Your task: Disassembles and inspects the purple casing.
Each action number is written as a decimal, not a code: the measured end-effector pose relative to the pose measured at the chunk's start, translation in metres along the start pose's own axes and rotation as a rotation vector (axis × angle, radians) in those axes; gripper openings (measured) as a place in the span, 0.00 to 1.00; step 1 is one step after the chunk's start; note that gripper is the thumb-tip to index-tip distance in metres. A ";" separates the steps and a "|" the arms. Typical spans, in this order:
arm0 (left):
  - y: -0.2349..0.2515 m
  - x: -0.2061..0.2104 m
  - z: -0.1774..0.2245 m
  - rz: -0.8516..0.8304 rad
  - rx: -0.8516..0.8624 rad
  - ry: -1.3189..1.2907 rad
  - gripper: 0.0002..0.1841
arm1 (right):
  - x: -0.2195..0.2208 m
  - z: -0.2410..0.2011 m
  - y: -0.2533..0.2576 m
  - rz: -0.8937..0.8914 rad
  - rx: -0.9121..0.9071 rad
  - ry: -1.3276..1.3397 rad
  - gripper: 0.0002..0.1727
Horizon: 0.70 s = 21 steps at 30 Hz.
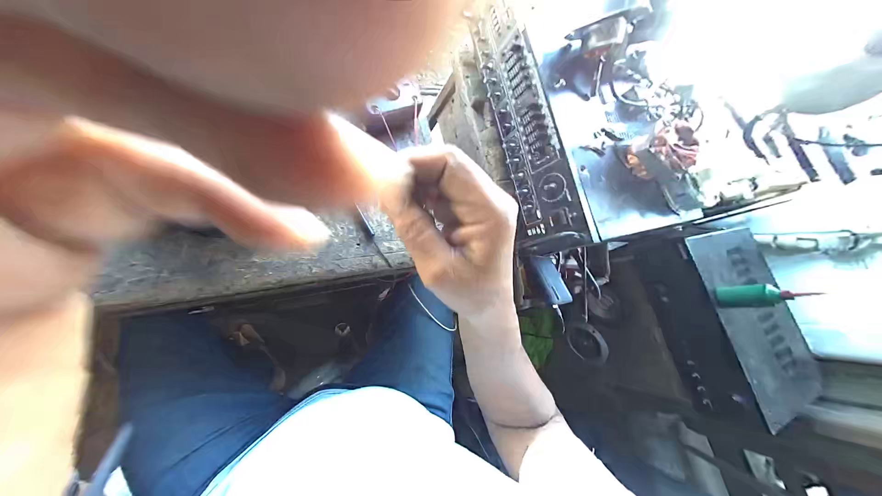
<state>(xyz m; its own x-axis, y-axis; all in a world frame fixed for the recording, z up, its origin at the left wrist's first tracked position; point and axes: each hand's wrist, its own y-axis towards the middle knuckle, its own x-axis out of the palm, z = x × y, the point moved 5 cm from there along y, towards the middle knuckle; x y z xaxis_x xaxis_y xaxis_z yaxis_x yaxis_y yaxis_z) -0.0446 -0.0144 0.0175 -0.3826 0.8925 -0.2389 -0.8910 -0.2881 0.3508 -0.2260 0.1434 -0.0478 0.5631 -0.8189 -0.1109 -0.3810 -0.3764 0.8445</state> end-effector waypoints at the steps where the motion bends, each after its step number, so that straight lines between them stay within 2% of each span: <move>1: 0.004 -0.013 0.005 0.163 -0.030 0.116 0.12 | 0.005 0.021 0.004 0.032 -0.101 -0.007 0.14; 2: 0.001 -0.031 0.001 0.301 -0.040 0.254 0.13 | 0.010 0.024 0.020 0.010 -0.024 -0.075 0.13; 3: -0.002 -0.048 -0.005 0.452 -0.055 0.350 0.11 | 0.015 0.016 0.044 -0.063 0.165 -0.189 0.11; 5: -0.018 -0.084 -0.045 0.666 -0.034 0.464 0.09 | 0.026 0.027 0.083 -0.192 0.354 -0.365 0.12; 7: -0.026 -0.110 -0.085 0.676 -0.094 0.487 0.15 | 0.037 0.060 0.106 -0.253 0.448 -0.482 0.22; 9: -0.017 -0.113 -0.100 0.605 -0.330 0.489 0.24 | 0.050 0.095 0.121 -0.299 0.617 -0.547 0.38; 11: -0.007 -0.108 -0.116 0.571 -0.484 0.375 0.29 | 0.064 0.126 0.125 -0.337 0.792 -0.568 0.54; 13: 0.009 -0.110 -0.139 0.537 -0.560 0.219 0.35 | 0.075 0.158 0.123 -0.356 0.868 -0.543 0.64; 15: 0.020 -0.111 -0.157 0.496 -0.581 0.092 0.41 | 0.084 0.180 0.117 -0.327 0.880 -0.415 0.62; 17: 0.026 -0.108 -0.161 0.467 -0.560 0.009 0.42 | 0.088 0.192 0.109 -0.256 0.837 -0.253 0.54; 19: 0.032 -0.103 -0.158 0.461 -0.495 -0.061 0.41 | 0.087 0.191 0.104 -0.190 0.765 -0.158 0.51; 21: 0.037 -0.098 -0.150 0.478 -0.342 -0.120 0.36 | 0.084 0.186 0.099 -0.148 0.714 -0.068 0.49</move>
<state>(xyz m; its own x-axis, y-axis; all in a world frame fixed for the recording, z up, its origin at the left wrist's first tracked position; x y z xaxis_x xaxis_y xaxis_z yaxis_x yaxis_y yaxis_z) -0.0770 -0.1647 -0.0816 -0.7480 0.6635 -0.0154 -0.6625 -0.7450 0.0778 -0.3534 -0.0433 -0.0709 0.6075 -0.7542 -0.2493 -0.7028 -0.6566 0.2738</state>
